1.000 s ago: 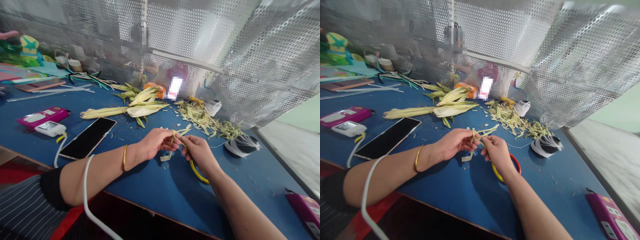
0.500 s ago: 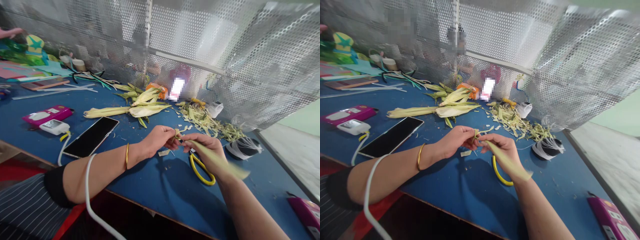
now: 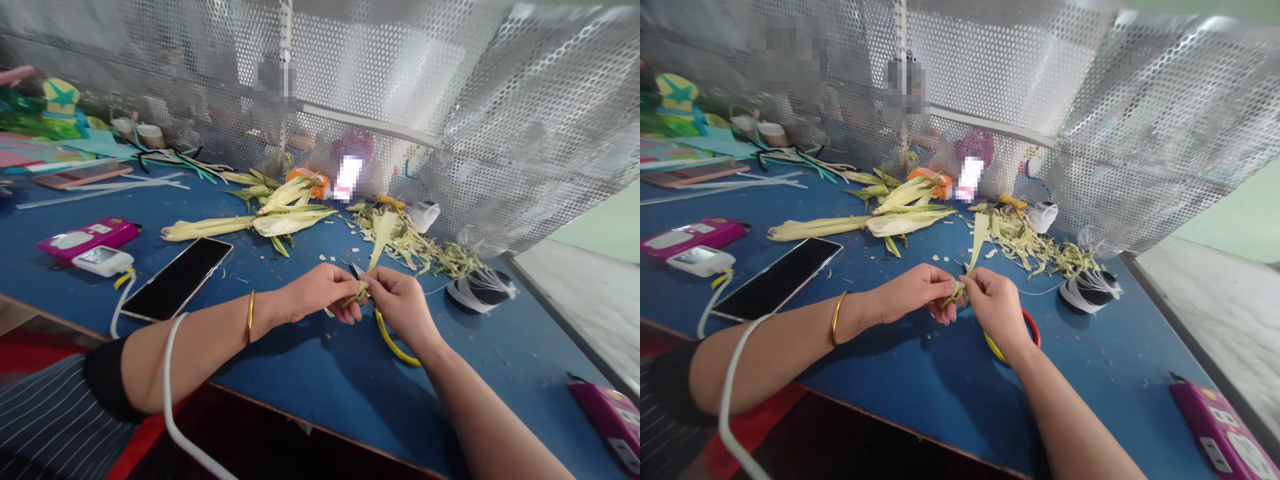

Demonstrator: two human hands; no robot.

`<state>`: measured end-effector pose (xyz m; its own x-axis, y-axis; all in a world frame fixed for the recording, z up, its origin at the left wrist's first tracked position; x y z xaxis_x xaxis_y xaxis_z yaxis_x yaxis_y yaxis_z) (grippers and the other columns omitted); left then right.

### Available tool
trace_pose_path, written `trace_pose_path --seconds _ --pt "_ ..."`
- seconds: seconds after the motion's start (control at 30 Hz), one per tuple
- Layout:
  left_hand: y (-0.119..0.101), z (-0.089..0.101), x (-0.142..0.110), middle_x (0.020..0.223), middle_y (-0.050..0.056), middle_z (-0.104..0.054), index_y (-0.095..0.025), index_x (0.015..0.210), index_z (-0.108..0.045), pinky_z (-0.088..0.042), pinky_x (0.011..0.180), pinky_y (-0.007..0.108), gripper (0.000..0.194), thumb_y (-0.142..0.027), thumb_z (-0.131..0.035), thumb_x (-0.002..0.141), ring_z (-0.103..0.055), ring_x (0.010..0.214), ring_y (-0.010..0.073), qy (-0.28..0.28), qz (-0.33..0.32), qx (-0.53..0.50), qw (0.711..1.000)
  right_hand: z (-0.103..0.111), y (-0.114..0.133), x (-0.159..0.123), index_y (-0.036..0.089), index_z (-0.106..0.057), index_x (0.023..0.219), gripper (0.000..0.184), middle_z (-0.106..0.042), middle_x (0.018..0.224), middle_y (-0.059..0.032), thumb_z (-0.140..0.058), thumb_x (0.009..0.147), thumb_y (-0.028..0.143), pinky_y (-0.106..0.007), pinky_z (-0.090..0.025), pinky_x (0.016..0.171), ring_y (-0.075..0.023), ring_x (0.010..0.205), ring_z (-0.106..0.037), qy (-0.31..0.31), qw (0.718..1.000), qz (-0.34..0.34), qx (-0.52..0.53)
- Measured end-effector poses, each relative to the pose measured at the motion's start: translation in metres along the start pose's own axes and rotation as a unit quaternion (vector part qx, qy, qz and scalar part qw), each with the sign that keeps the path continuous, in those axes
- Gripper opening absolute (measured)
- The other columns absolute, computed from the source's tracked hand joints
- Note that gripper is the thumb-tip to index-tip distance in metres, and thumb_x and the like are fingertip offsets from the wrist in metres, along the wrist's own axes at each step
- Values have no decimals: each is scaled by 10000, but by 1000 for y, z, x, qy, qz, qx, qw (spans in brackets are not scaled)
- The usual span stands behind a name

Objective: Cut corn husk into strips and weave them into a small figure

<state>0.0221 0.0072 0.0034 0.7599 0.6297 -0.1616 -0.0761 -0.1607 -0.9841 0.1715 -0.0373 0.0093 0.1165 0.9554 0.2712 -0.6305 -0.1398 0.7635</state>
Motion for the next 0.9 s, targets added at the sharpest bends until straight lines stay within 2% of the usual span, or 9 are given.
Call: trace_pose_path --seconds 0.1,0.23,0.33,0.47,0.57,0.7,0.77,0.83,0.9 --pt "1 0 0 612 40 -684 -140 686 -625 -509 568 236 246 -340 -588 824 -624 520 117 -2 23 10 1000 -4 -2 2 186 -559 532 358 -523 469 31 -600 815 401 -222 -259 442 -83 444 -352 50 993 -57 91" --pt "0 -3 -1 604 37 -684 -140 662 -645 -492 550 214 201 -255 -553 798 -620 514 109 15 37 14 999 -7 0 -1 182 -579 605 361 -571 458 16 -683 740 500 -210 -240 399 -70 388 -343 51 969 -119 210" --pt "-1 -3 -1 585 34 -676 -140 644 -653 -491 544 216 188 -209 -534 772 -612 503 110 15 45 13 999 -7 0 -1 182 -568 604 384 -525 415 35 -688 735 522 -200 -224 359 -57 344 -319 42 970 -135 199" --pt "-3 5 1 597 38 -674 -131 660 -677 -511 565 240 199 -234 -545 768 -606 509 117 -44 53 -23 997 1 0 2 180 -629 758 328 -534 428 57 -672 771 504 -194 -299 346 -73 320 -400 87 974 -124 168" --pt "-2 12 3 616 35 -673 -121 730 -718 -526 585 263 210 -264 -569 765 -614 518 125 -77 54 -81 992 14 5 3 188 -668 998 349 -677 632 13 -711 771 449 -207 -408 411 -88 412 -524 138 947 -103 272" --pt "1 16 8 639 57 -683 -108 689 -709 -521 577 266 208 -249 -578 767 -612 525 124 -90 44 -141 985 21 9 0 194 -750 968 295 -751 887 -68 -758 751 395 -274 -541 610 -149 646 -669 203 915 -89 336" --pt "3 17 8 638 60 -682 -105 671 -700 -516 574 263 184 -228 -591 755 -610 522 121 -101 43 -152 982 19 8 -1 210 -768 930 237 -748 838 -52 -756 760 374 -288 -537 618 -151 636 -656 173 937 -57 297" --pt "3 16 8 628 56 -676 -104 688 -703 -513 574 264 164 -219 -602 746 -611 522 122 -108 45 -155 981 19 8 0 225 -777 865 151 -718 756 -26 -746 772 340 -291 -512 606 -147 615 -619 106 969 10 223" --pt "3 15 8 618 52 -670 -102 720 -714 -513 573 268 168 -225 -604 744 -614 518 127 -111 53 -150 981 20 9 0 237 -773 811 88 -693 740 -19 -724 795 309 -317 -504 671 -168 683 -616 26 982 87 166"
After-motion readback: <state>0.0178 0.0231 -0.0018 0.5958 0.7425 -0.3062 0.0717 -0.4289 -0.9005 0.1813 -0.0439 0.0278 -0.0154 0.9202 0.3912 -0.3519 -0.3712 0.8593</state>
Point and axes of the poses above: each hand's wrist, its own x-axis towards the middle knuckle, its own z-axis out of the back of the hand, y = z × x, the point moved 2 cm from there along x, towards the middle knuckle
